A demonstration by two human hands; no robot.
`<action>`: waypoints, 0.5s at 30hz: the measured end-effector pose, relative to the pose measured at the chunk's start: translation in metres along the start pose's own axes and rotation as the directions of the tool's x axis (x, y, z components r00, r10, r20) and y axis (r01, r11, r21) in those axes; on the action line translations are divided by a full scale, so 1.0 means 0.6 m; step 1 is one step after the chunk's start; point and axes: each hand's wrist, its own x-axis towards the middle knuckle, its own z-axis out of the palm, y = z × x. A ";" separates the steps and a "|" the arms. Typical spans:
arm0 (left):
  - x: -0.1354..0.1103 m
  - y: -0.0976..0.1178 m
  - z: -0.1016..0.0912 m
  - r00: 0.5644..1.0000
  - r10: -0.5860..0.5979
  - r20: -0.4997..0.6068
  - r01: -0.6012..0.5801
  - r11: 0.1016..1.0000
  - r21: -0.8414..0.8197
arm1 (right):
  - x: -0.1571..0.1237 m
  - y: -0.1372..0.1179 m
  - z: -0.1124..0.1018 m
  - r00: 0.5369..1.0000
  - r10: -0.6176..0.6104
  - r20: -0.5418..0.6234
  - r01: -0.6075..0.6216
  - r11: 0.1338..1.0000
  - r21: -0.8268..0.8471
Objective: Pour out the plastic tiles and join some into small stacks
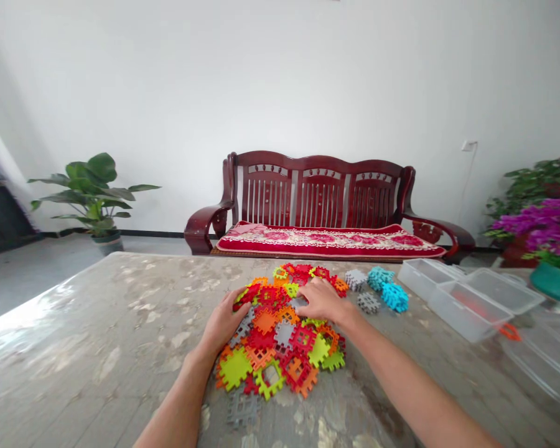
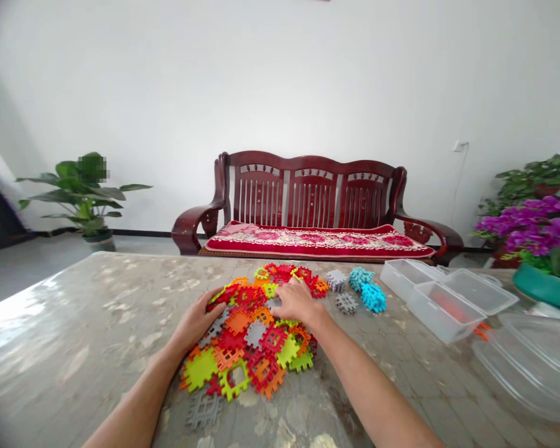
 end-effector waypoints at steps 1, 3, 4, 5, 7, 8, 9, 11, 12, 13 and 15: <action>0.000 0.000 0.000 1.000 -0.003 0.002 0.003 1.000 -0.001 | 0.003 -0.002 -0.003 1.000 -0.006 0.013 0.007 1.000 -0.011; 0.000 -0.001 0.001 1.000 -0.009 0.004 0.009 1.000 -0.001 | 0.008 -0.004 -0.009 1.000 -0.006 0.028 0.006 1.000 -0.023; 0.000 -0.002 0.002 1.000 -0.011 0.004 0.011 1.000 0.001 | 0.010 -0.005 -0.011 0.999 -0.003 0.038 0.004 1.000 -0.027; -0.001 -0.003 0.002 1.000 -0.011 0.002 0.011 1.000 0.002 | 0.012 -0.006 -0.013 0.999 -0.004 0.051 0.005 1.000 -0.031; -0.001 -0.005 0.003 1.000 -0.010 0.000 0.010 1.000 0.005 | 0.016 -0.008 -0.015 0.997 -0.003 0.078 0.006 0.999 -0.041; -0.001 -0.005 0.003 1.000 -0.009 0.001 0.009 1.000 0.006 | 0.017 -0.009 -0.016 0.996 0.003 0.091 0.001 0.999 -0.048; -0.001 -0.005 0.003 1.000 -0.008 0.005 0.008 1.000 0.007 | 0.018 -0.009 -0.015 0.995 0.011 0.100 -0.006 0.999 -0.053; 0.000 -0.003 0.002 1.000 -0.010 0.010 0.009 1.000 0.011 | 0.020 -0.009 -0.012 0.993 0.025 0.116 -0.019 0.999 -0.048; 0.000 -0.002 0.001 1.000 -0.012 0.011 0.012 1.000 0.013 | 0.021 -0.008 -0.011 0.992 0.025 0.121 -0.022 0.999 -0.034; 0.000 -0.001 0.001 1.000 -0.015 0.012 0.015 1.000 0.015 | 0.022 -0.007 -0.009 0.992 0.021 0.123 -0.019 1.000 -0.014; 0.000 0.000 0.000 1.000 -0.021 0.011 0.020 1.000 0.015 | 0.024 -0.003 -0.004 0.993 0.009 0.119 -0.013 1.000 0.028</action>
